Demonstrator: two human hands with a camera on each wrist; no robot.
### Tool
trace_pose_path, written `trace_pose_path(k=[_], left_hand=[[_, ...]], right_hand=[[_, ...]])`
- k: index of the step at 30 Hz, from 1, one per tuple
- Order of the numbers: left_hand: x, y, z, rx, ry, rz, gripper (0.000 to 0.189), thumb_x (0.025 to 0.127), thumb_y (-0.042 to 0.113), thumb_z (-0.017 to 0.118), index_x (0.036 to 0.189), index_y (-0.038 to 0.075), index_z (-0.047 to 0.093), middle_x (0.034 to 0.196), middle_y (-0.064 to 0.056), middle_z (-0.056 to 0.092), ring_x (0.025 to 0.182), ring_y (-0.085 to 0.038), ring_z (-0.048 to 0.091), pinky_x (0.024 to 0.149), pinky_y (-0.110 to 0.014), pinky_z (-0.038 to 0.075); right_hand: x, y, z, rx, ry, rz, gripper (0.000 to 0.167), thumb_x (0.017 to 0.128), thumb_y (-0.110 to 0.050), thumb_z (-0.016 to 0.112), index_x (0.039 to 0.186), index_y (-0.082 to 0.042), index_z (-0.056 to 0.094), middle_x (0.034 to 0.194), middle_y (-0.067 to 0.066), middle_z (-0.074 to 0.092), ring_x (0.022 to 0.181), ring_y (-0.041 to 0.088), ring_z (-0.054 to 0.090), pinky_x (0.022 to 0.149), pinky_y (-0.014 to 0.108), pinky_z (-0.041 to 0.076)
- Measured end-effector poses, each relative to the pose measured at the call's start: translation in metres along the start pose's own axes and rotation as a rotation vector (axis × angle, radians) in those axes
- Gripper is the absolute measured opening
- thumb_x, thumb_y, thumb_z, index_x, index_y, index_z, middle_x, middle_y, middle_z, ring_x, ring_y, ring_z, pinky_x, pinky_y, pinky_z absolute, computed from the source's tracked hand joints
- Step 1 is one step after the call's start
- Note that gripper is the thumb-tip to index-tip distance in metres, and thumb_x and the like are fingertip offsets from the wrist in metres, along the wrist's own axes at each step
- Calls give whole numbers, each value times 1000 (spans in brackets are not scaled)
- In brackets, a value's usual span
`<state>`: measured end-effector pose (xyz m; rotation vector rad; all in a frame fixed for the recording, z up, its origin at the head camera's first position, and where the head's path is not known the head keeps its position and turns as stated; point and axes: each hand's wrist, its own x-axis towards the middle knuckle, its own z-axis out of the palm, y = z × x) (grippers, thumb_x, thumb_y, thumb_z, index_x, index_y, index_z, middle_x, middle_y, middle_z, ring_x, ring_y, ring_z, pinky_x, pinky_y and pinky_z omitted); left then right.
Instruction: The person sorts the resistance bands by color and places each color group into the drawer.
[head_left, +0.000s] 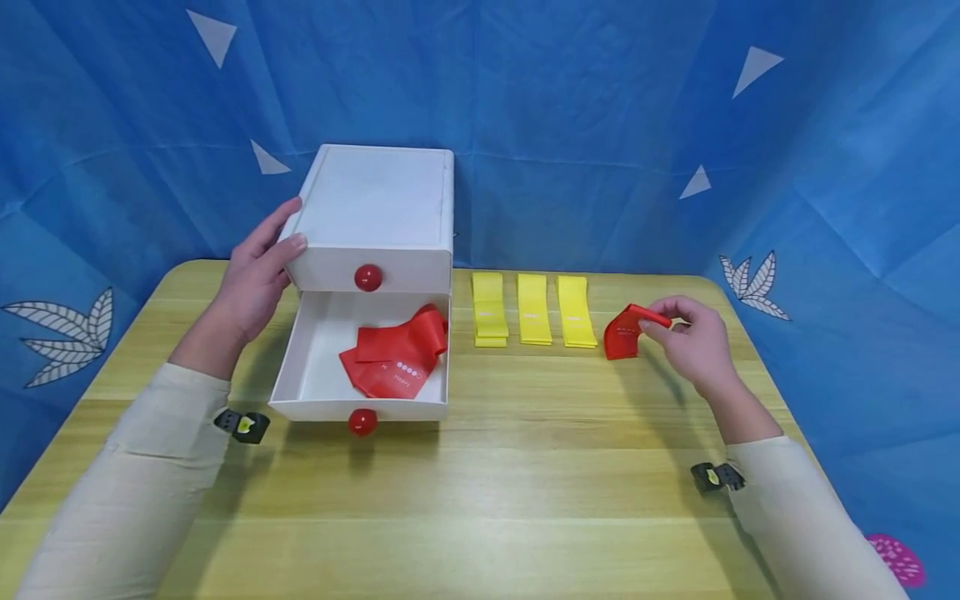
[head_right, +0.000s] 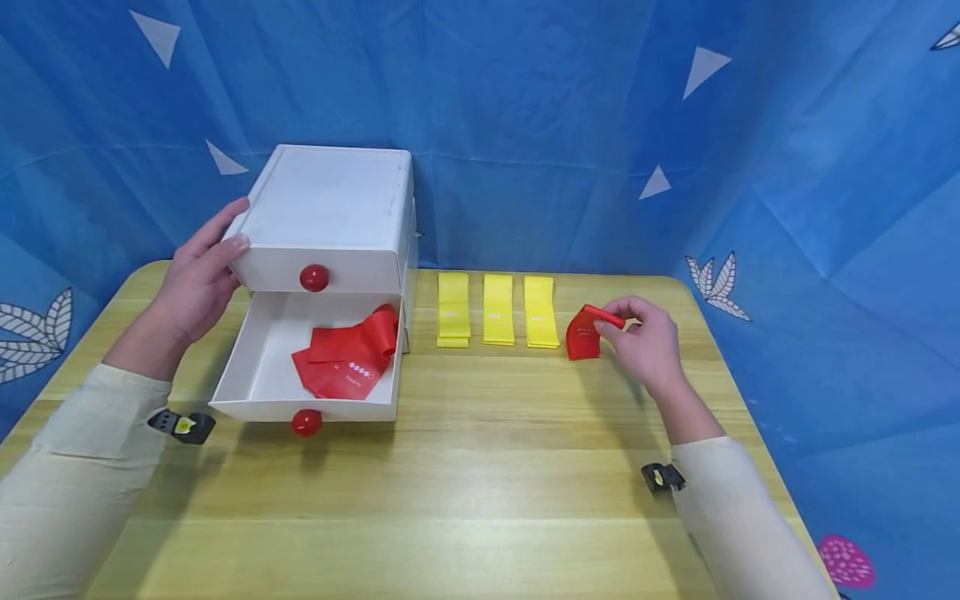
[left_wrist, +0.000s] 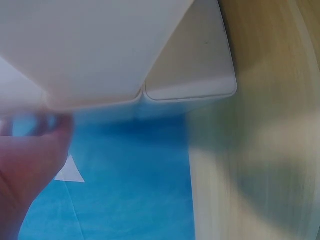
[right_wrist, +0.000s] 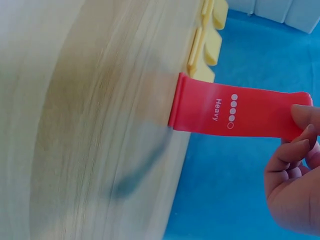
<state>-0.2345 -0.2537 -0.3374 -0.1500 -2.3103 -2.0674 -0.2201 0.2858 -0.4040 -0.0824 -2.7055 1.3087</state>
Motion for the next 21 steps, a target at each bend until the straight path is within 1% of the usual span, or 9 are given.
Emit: trace_pose_path(k=[4, 11, 16, 21], left_hand=[[0, 0, 0, 14, -1, -1, 60, 103, 37, 54, 158, 35, 30, 163, 0, 19, 142, -31, 29, 113, -55, 26], [0, -1, -1, 31, 1, -5, 59, 103, 38, 53, 158, 36, 30, 163, 1, 19, 142, -32, 29, 112, -55, 27], [1, -2, -2, 42, 1, -2, 59, 103, 39, 53, 158, 37, 29, 163, 1, 20, 142, -32, 29, 112, -55, 28], [1, -2, -1, 43, -1, -1, 60, 103, 39, 53, 158, 37, 29, 163, 1, 20, 142, -32, 30, 111, -56, 29]], right_hand=[[-10, -5, -3, 19, 2, -5, 24, 95, -25, 70, 110, -7, 65, 102, 9, 59, 51, 20, 41, 43, 31, 36], [-26, -17, -7, 41, 19, -7, 26, 95, -26, 70, 112, -6, 65, 105, 9, 60, 56, 20, 43, 45, 30, 37], [-37, -31, -6, 97, 16, -29, 27, 95, -25, 71, 112, -6, 66, 109, 8, 62, 64, 19, 53, 47, 28, 40], [-44, -51, 2, 176, -4, -81, 26, 94, -19, 72, 113, -2, 66, 107, 7, 66, 72, 17, 61, 50, 26, 43]])
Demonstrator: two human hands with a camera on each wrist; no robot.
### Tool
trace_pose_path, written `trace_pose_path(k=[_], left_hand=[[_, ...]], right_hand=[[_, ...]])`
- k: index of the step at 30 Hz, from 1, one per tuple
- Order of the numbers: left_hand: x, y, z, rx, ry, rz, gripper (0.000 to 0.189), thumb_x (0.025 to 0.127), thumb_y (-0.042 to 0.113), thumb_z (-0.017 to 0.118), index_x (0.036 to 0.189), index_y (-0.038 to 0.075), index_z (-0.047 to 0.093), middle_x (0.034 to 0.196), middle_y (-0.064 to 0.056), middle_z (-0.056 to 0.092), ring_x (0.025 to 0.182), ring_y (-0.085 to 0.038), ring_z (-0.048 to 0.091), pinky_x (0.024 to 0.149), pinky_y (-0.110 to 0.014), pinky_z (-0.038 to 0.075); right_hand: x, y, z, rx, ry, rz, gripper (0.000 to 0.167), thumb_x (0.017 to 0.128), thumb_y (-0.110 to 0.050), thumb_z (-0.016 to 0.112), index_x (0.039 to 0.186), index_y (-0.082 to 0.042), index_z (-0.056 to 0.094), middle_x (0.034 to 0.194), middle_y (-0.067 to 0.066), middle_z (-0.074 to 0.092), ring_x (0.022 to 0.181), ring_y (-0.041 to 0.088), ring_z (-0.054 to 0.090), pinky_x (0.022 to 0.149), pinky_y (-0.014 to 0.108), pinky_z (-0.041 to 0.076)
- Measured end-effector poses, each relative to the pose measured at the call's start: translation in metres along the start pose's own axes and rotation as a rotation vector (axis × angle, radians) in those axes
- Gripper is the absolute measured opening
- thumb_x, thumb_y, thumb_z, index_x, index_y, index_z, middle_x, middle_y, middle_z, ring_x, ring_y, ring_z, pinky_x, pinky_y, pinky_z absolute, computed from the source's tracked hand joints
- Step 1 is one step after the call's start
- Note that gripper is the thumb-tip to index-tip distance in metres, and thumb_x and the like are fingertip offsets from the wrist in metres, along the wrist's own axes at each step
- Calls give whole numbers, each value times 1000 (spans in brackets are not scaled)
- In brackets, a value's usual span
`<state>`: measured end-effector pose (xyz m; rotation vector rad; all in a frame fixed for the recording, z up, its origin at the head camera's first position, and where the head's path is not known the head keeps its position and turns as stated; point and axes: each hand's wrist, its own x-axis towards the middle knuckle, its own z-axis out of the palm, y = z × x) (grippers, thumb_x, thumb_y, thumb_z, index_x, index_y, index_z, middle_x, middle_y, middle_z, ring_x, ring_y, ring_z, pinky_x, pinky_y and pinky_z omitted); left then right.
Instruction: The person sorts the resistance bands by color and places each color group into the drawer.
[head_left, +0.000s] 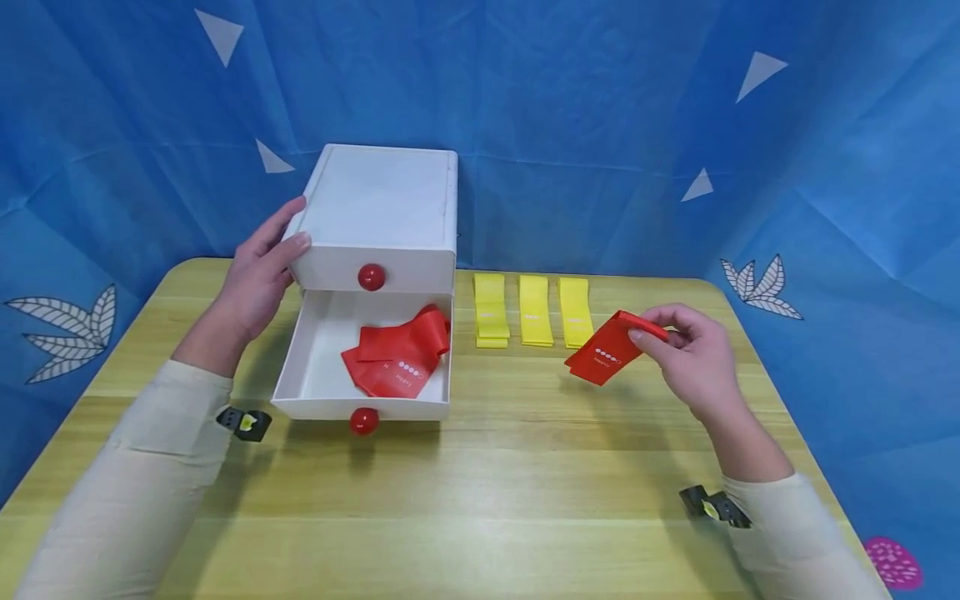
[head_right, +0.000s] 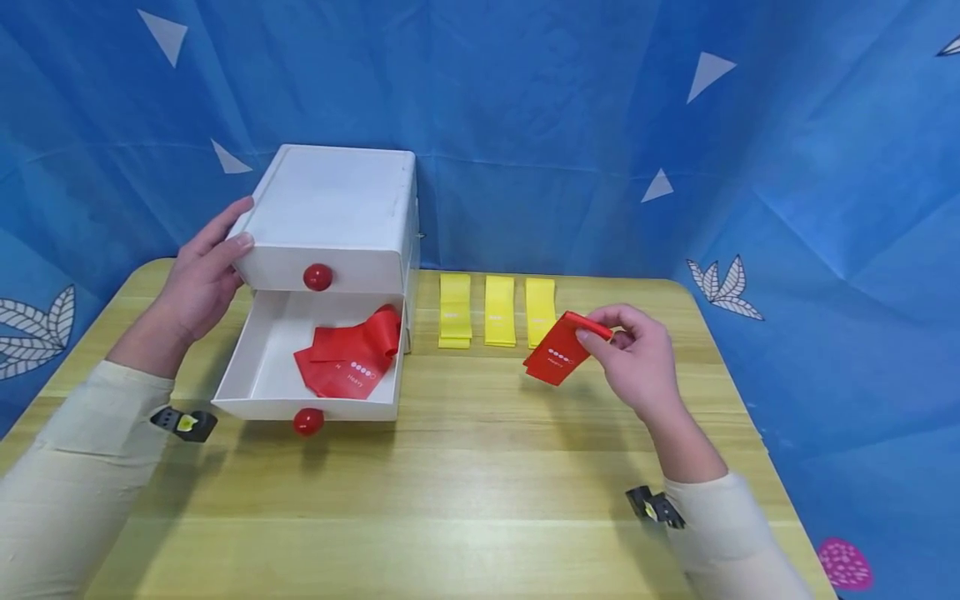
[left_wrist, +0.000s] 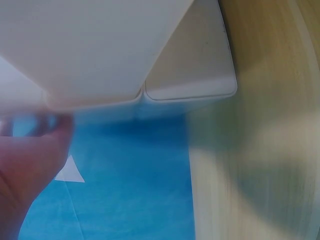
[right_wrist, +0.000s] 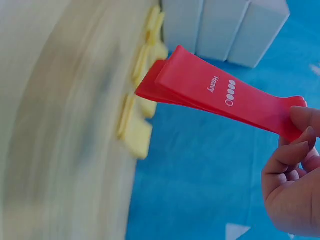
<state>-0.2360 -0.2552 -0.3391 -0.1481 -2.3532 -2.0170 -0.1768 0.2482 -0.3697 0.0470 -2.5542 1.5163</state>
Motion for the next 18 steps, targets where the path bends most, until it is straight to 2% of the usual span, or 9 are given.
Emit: trace_pose_path(k=[2, 5, 11, 14, 18], left_hand=[[0, 0, 0, -3, 2, 0, 60, 103, 39, 54, 158, 37, 30, 163, 1, 20, 142, -32, 30, 111, -56, 29], [0, 0, -1, -11, 3, 3, 60, 103, 38, 54, 158, 36, 30, 163, 1, 20, 142, -32, 30, 111, -56, 29], [1, 0, 0, -8, 3, 3, 60, 104, 38, 53, 158, 36, 29, 164, 1, 19, 143, -32, 29, 111, -56, 28], [1, 1, 1, -11, 5, 7, 59, 104, 38, 53, 158, 35, 30, 163, 0, 20, 142, -32, 29, 112, -55, 28], [0, 1, 2, -41, 10, 16, 59, 103, 36, 54, 158, 33, 32, 162, -2, 22, 140, -30, 31, 113, -53, 27]], right_hand=[[-1, -8, 6, 45, -15, -20, 25, 94, -17, 72, 112, -1, 66, 105, 7, 67, 75, 18, 63, 52, 25, 44], [-1, -21, 14, 109, -34, -48, 23, 94, -15, 72, 112, -1, 66, 107, 7, 67, 83, 18, 68, 60, 23, 52], [0, -51, 29, 252, -70, -124, 20, 93, -11, 72, 109, -2, 67, 109, 10, 67, 89, 23, 70, 73, 28, 58], [1, -65, 37, 312, -72, -173, 18, 92, -10, 73, 108, -2, 68, 107, 12, 66, 81, 23, 67, 67, 25, 56], [2, -86, 49, 410, -75, -254, 16, 90, -5, 73, 105, 1, 69, 101, 16, 66, 67, 23, 55, 53, 24, 45]])
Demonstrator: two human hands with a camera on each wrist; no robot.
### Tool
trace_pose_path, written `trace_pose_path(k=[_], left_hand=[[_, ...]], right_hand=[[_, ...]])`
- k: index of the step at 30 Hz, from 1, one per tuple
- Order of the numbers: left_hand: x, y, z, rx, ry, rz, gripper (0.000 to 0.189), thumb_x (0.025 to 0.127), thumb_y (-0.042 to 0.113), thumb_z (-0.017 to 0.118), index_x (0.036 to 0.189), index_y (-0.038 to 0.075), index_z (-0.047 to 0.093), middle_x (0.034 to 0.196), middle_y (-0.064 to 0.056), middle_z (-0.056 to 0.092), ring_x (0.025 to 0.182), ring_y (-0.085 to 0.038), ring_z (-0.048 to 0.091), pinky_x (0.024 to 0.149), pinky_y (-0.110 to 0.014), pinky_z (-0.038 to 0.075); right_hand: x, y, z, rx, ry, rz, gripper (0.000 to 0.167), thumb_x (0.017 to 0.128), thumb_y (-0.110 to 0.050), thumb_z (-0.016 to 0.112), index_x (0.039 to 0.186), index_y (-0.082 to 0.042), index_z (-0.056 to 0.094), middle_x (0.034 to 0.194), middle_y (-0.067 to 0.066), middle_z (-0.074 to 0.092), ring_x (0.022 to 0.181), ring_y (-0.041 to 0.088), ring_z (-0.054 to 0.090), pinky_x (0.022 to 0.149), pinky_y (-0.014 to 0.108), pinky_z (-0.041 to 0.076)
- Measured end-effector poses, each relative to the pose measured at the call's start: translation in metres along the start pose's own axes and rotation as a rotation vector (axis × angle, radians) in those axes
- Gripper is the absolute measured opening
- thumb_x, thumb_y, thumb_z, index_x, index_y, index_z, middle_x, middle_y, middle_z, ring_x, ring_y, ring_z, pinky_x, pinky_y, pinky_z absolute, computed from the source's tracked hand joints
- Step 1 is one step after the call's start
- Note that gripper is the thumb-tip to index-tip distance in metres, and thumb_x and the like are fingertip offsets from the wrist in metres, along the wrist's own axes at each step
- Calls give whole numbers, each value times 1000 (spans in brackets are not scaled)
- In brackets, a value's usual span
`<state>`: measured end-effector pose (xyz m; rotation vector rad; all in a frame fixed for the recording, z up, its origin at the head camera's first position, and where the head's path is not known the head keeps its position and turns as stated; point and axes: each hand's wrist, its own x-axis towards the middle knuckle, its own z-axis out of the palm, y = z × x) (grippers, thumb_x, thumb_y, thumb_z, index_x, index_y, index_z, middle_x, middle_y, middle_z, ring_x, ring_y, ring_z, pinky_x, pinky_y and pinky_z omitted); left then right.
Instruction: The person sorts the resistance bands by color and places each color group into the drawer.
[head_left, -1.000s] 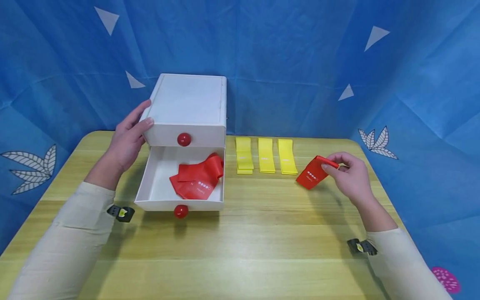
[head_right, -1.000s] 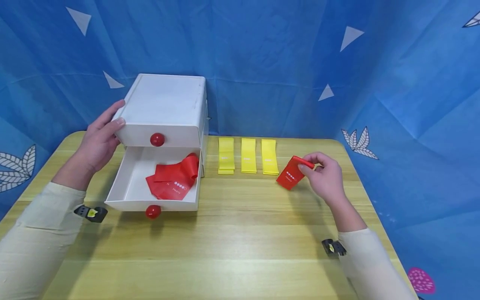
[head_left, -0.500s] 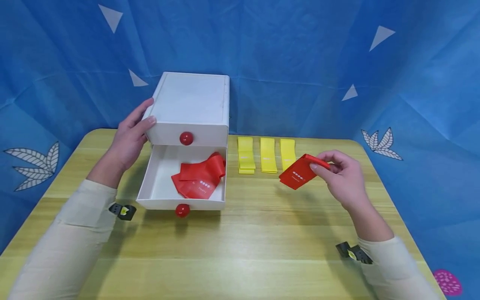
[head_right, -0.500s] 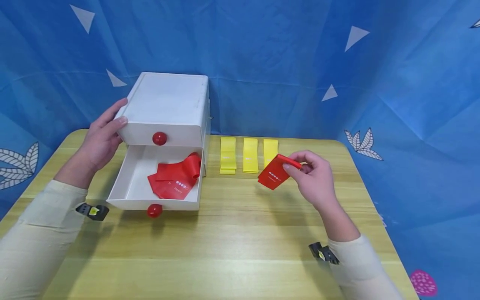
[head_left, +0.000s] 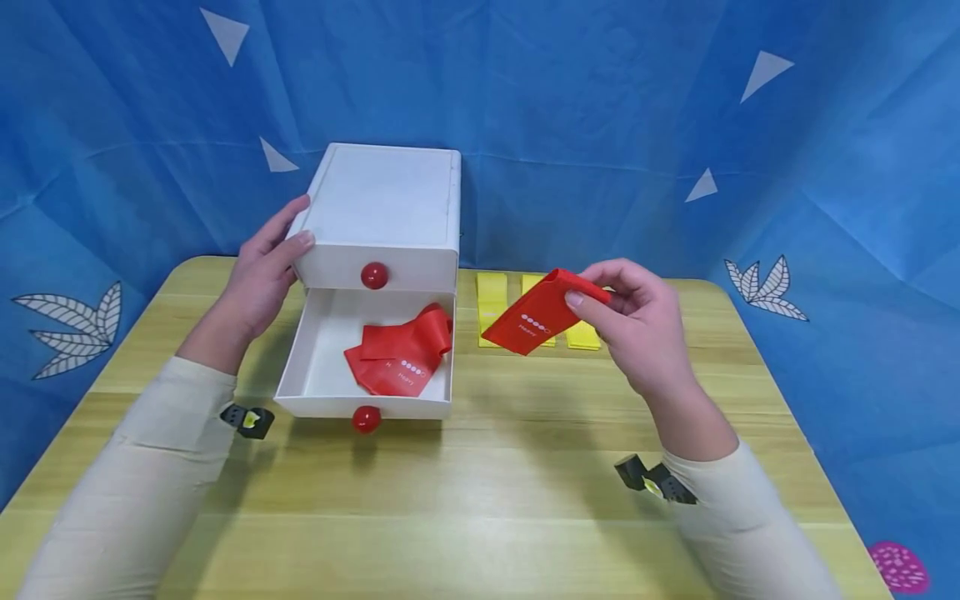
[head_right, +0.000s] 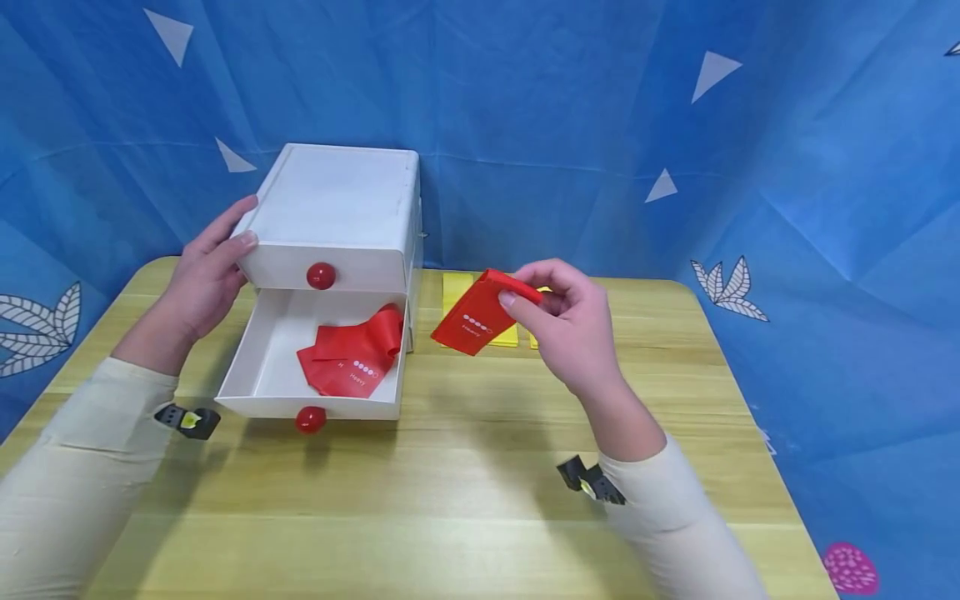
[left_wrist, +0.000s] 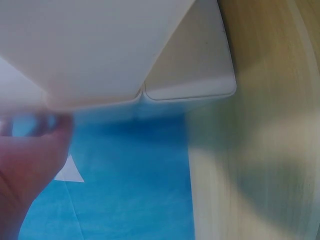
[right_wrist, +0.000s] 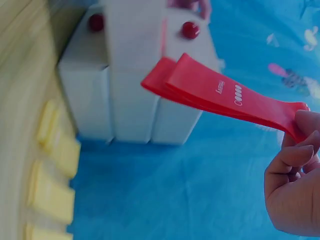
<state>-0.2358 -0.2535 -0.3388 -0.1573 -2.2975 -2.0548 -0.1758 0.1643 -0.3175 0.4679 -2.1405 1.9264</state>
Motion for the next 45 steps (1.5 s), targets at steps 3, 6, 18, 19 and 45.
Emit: trace_pose_path(k=[3, 6, 18, 19, 45], left_hand=[[0, 0, 0, -36, -3, 2, 58, 103, 34, 55, 157, 32, 33, 162, -2, 22, 139, -29, 31, 114, -51, 26], [0, 0, -1, -34, -6, 1, 58, 103, 35, 54, 157, 33, 33, 163, -2, 22, 139, -28, 31, 114, -51, 26], [1, -1, 1, -17, -7, 1, 59, 103, 36, 54, 158, 32, 33, 163, -2, 22, 139, -29, 31, 114, -53, 26], [1, -1, 1, -14, -6, -1, 59, 103, 36, 54, 158, 33, 33, 163, -2, 22, 139, -29, 31, 114, -53, 26], [1, -2, -1, 3, 9, -6, 59, 103, 38, 55, 157, 35, 33, 163, -2, 22, 141, -32, 29, 113, -54, 26]], right_hand=[[5, -11, 16, 62, -27, -62, 16, 89, -1, 72, 104, 2, 69, 101, 17, 66, 66, 26, 53, 51, 26, 42], [10, -18, 33, 87, -65, -108, 15, 89, 1, 71, 103, 3, 69, 101, 16, 68, 67, 29, 57, 53, 27, 47], [11, -14, 110, 134, -231, -93, 17, 88, -7, 73, 105, -3, 69, 102, 6, 68, 67, 35, 63, 65, 48, 58], [10, -12, 116, 151, -246, -87, 17, 88, -6, 72, 105, -3, 68, 101, 7, 67, 67, 36, 63, 64, 50, 58], [-3, 18, 192, -79, -280, 70, 18, 87, -13, 78, 103, -17, 71, 90, -12, 66, 76, 15, 62, 65, 31, 56]])
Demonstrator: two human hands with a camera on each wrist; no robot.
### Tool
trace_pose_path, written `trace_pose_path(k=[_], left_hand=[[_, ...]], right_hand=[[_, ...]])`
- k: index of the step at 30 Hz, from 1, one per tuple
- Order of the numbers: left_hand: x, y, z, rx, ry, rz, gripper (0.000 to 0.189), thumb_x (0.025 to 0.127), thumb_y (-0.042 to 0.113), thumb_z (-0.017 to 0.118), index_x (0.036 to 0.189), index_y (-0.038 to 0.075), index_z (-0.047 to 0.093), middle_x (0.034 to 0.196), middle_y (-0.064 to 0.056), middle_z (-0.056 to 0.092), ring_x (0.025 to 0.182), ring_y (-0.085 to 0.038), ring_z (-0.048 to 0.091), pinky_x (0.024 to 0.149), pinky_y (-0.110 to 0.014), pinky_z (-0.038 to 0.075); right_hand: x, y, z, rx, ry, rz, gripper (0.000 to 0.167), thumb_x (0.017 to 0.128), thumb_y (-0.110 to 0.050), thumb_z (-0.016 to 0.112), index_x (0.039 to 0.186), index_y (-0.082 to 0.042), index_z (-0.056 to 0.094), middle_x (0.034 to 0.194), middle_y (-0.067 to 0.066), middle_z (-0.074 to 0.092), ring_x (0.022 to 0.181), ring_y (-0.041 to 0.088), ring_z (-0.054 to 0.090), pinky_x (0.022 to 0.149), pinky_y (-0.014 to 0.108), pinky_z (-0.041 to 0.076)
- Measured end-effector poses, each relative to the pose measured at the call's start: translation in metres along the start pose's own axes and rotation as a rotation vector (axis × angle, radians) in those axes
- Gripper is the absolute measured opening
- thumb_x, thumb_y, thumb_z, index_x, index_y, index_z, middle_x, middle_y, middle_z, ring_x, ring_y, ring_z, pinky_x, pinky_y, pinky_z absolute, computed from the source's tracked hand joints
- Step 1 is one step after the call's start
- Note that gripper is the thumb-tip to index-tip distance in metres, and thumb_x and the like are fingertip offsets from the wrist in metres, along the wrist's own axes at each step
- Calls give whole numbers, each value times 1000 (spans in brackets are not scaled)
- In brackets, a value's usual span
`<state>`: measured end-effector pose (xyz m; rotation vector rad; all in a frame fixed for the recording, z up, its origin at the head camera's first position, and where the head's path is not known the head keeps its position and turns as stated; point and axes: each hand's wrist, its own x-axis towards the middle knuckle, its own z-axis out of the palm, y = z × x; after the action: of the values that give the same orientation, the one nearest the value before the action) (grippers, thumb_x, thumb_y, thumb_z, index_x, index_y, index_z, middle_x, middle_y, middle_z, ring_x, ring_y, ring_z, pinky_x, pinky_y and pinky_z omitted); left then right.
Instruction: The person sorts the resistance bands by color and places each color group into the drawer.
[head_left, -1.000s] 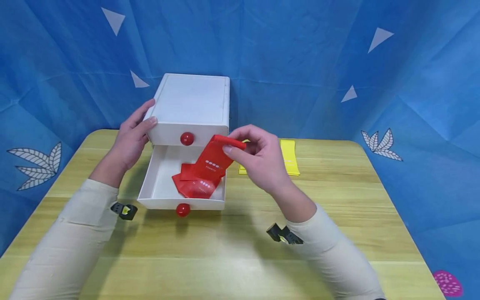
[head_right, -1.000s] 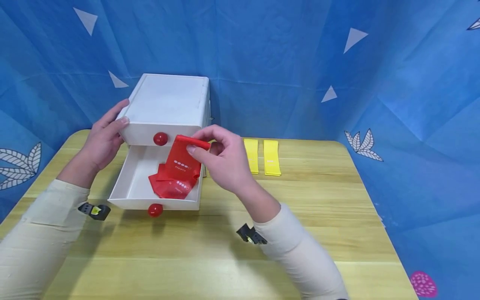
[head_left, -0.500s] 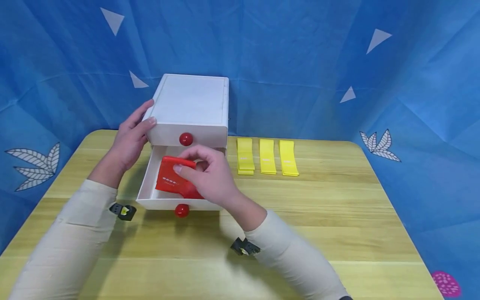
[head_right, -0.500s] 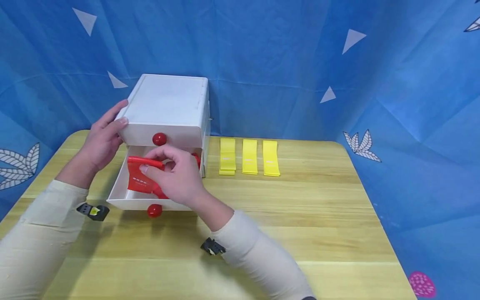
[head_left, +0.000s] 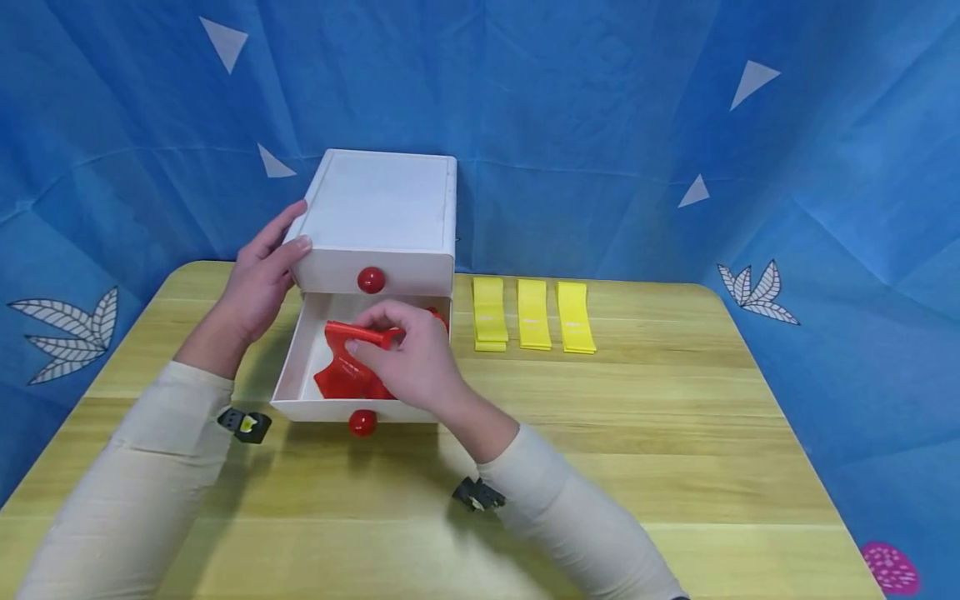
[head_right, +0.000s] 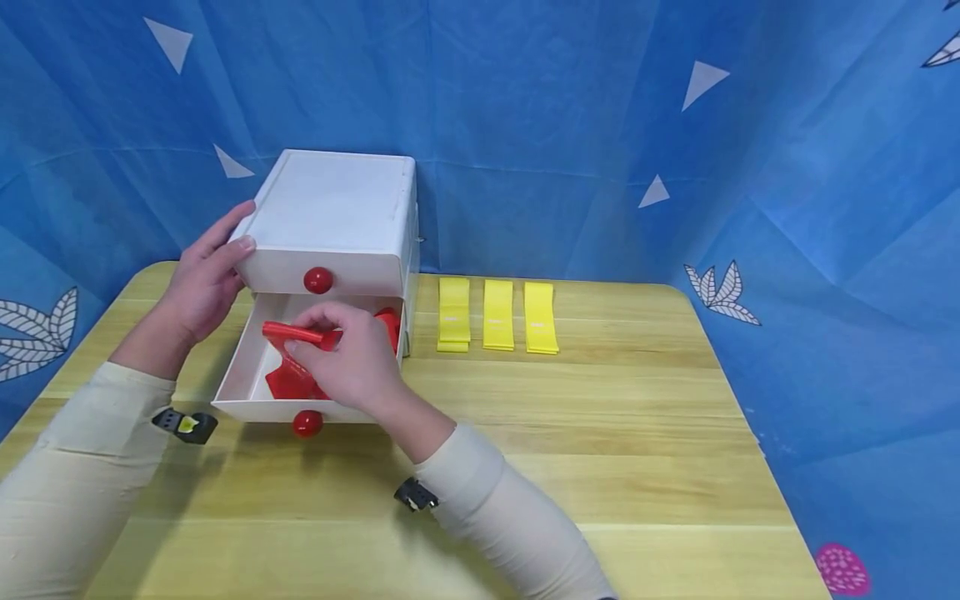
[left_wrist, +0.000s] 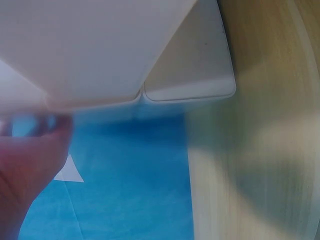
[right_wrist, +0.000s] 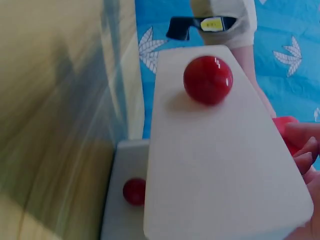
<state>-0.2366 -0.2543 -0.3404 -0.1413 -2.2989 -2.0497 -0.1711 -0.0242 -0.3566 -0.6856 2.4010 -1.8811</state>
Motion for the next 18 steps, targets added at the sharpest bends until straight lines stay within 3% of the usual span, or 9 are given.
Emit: trace_pose_path(k=[9, 18], left_hand=[[0, 0, 1, 13, 1, -4, 59, 103, 37, 54, 157, 36, 32, 162, -2, 21, 140, -32, 29, 112, -55, 27], [-1, 2, 1, 10, 4, -8, 58, 103, 37, 54, 157, 36, 32, 162, -2, 22, 140, -32, 30, 113, -54, 27]], right_hand=[[4, 1, -12, -210, 20, 59, 25, 84, -18, 83, 106, -18, 71, 89, -13, 64, 75, 14, 61, 62, 28, 55], [8, 10, -27, -407, 38, 92, 33, 81, -21, 85, 112, -17, 72, 100, -7, 66, 91, 13, 59, 66, 23, 53]])
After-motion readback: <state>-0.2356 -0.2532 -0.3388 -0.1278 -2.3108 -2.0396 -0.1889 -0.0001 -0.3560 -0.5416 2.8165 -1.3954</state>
